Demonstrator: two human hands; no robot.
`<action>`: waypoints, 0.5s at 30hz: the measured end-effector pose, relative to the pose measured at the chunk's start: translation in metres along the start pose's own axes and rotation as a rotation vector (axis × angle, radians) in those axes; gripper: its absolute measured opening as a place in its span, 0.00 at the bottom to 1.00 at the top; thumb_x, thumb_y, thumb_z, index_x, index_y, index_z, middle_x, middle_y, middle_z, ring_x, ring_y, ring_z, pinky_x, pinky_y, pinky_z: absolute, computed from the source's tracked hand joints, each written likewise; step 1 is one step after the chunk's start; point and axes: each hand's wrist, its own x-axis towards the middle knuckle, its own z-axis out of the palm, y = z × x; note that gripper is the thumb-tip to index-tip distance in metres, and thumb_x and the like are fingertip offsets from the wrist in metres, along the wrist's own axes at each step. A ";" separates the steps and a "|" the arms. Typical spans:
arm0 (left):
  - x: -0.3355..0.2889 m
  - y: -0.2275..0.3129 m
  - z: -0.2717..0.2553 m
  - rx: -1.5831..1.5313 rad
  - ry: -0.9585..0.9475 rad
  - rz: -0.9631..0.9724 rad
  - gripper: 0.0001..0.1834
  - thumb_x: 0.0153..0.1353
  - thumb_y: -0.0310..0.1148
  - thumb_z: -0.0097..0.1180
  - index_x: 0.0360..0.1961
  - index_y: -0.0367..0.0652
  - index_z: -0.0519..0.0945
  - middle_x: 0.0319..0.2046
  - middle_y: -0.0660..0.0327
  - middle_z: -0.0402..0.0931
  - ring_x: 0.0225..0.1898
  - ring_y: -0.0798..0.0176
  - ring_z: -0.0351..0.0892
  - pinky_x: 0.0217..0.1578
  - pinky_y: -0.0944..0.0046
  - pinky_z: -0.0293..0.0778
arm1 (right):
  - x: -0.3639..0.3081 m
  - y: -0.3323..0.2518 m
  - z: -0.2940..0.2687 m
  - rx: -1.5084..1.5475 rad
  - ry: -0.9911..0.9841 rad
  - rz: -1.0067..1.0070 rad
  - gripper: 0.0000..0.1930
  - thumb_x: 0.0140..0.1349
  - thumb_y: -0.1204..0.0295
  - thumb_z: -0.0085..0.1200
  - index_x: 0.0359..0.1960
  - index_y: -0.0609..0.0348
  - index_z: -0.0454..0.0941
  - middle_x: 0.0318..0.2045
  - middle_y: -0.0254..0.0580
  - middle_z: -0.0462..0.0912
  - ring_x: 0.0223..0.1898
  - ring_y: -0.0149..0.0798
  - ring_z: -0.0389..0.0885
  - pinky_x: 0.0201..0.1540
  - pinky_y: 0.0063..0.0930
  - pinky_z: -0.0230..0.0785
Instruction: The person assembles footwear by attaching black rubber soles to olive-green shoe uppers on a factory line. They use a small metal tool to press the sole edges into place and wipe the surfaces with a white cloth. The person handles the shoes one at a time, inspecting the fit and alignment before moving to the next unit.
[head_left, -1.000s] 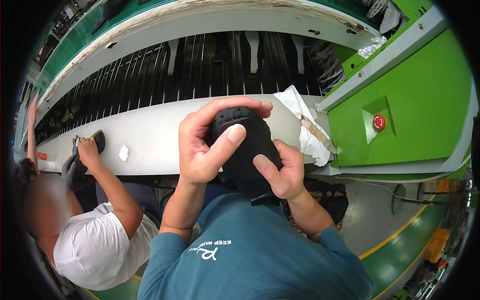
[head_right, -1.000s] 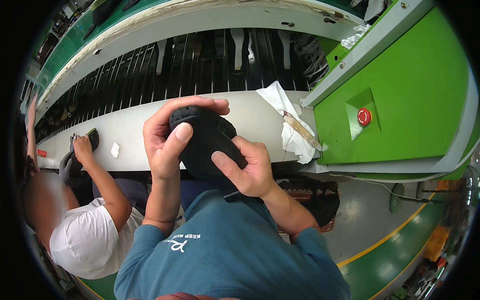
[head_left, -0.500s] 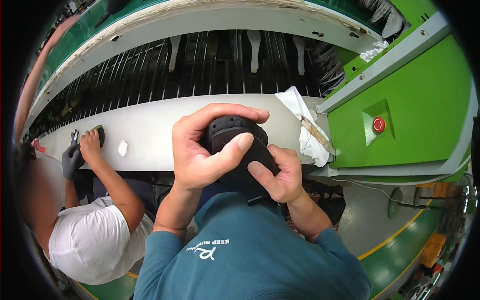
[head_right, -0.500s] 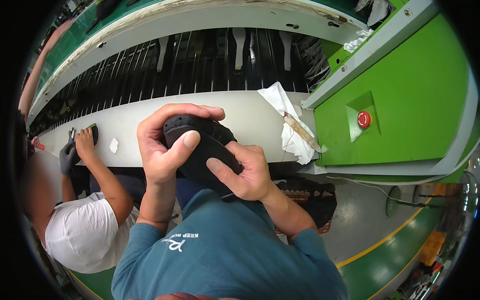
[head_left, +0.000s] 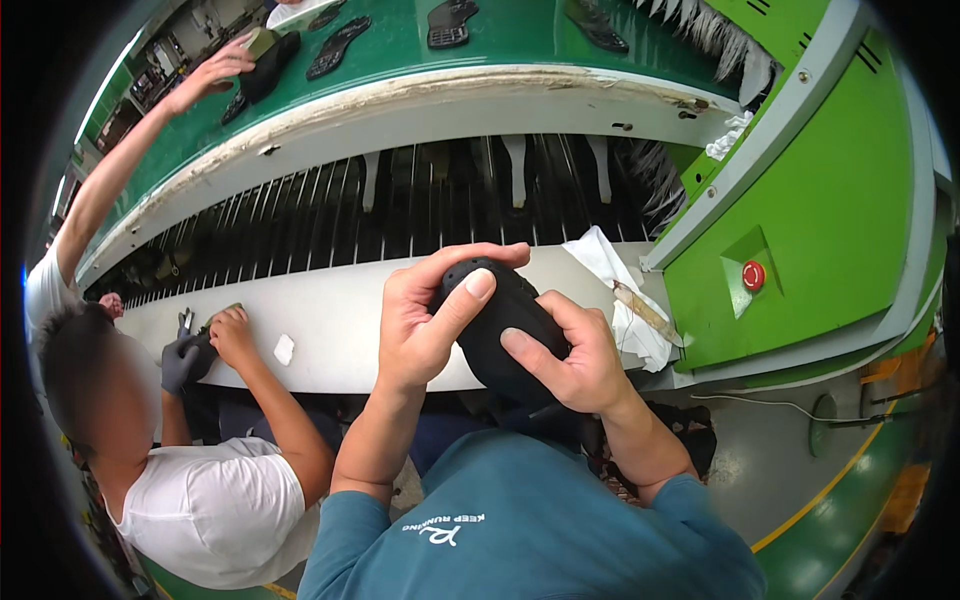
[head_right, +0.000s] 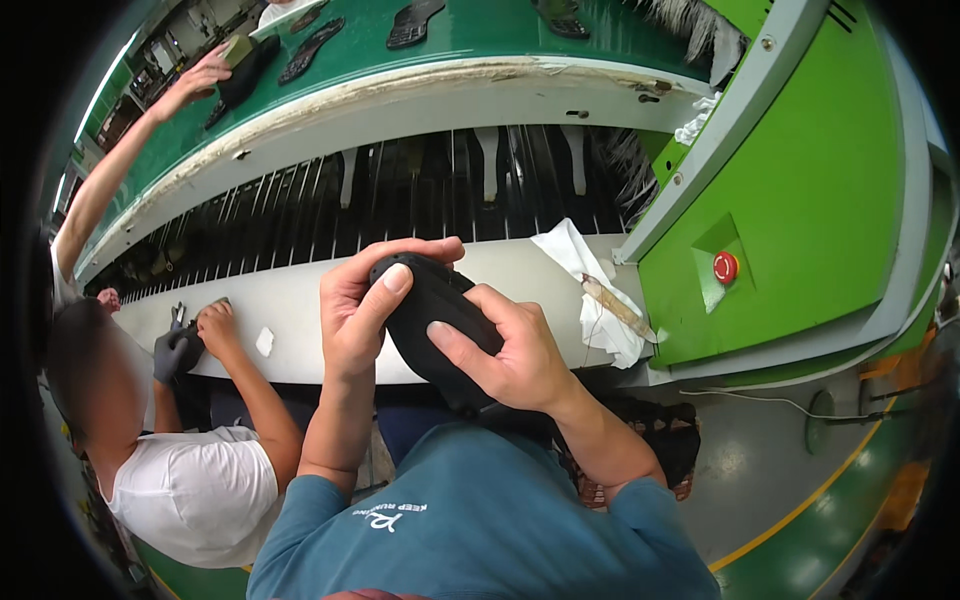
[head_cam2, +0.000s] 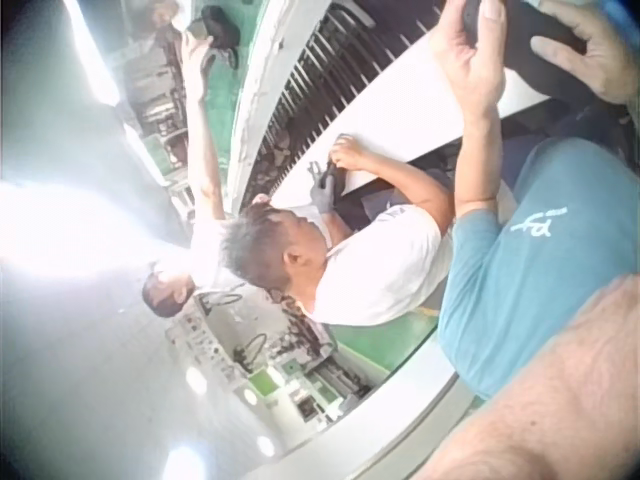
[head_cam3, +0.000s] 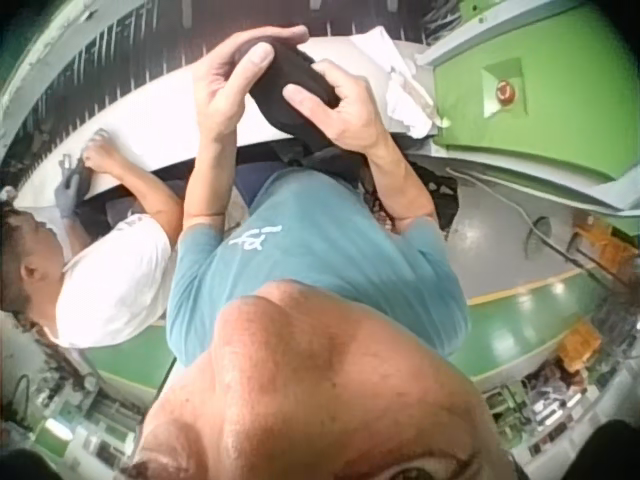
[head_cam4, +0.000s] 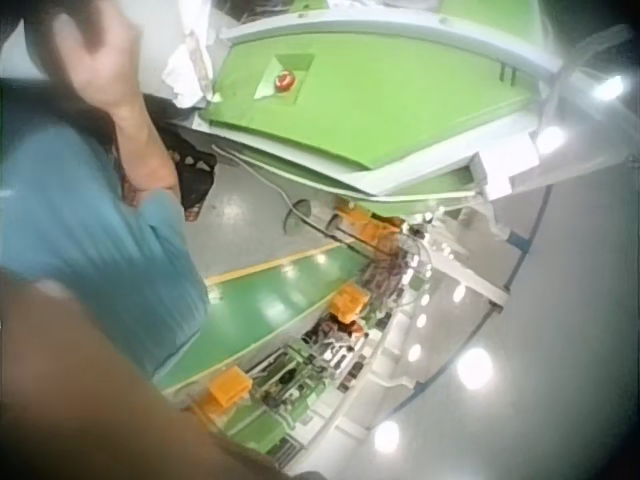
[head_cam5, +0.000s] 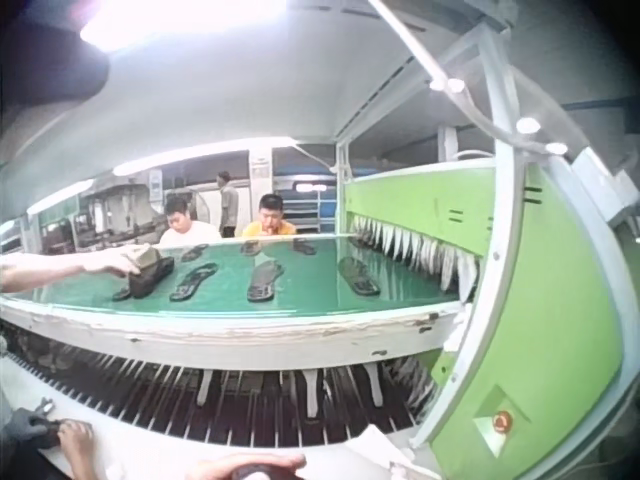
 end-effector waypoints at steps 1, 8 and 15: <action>0.003 0.000 0.000 -0.024 0.014 -0.001 0.16 0.72 0.30 0.59 0.54 0.30 0.87 0.50 0.46 0.90 0.53 0.56 0.90 0.57 0.58 0.83 | 0.003 -0.004 -0.002 -0.015 -0.006 0.025 0.14 0.71 0.64 0.68 0.40 0.65 0.83 0.25 0.42 0.87 0.28 0.31 0.87 0.31 0.29 0.77; 0.019 -0.016 -0.001 0.002 -0.046 0.034 0.20 0.78 0.35 0.55 0.59 0.29 0.84 0.54 0.46 0.88 0.57 0.56 0.87 0.62 0.57 0.80 | 0.022 0.002 0.000 -0.097 0.161 0.048 0.21 0.67 0.56 0.72 0.35 0.65 0.82 0.24 0.41 0.86 0.28 0.29 0.86 0.31 0.30 0.76; 0.032 -0.083 0.001 -0.311 0.030 -0.062 0.42 0.85 0.58 0.21 0.70 0.31 0.74 0.59 0.49 0.83 0.60 0.56 0.83 0.65 0.57 0.77 | 0.055 0.010 -0.008 -0.047 0.207 0.089 0.26 0.65 0.51 0.73 0.39 0.69 0.86 0.27 0.41 0.88 0.29 0.28 0.86 0.32 0.26 0.78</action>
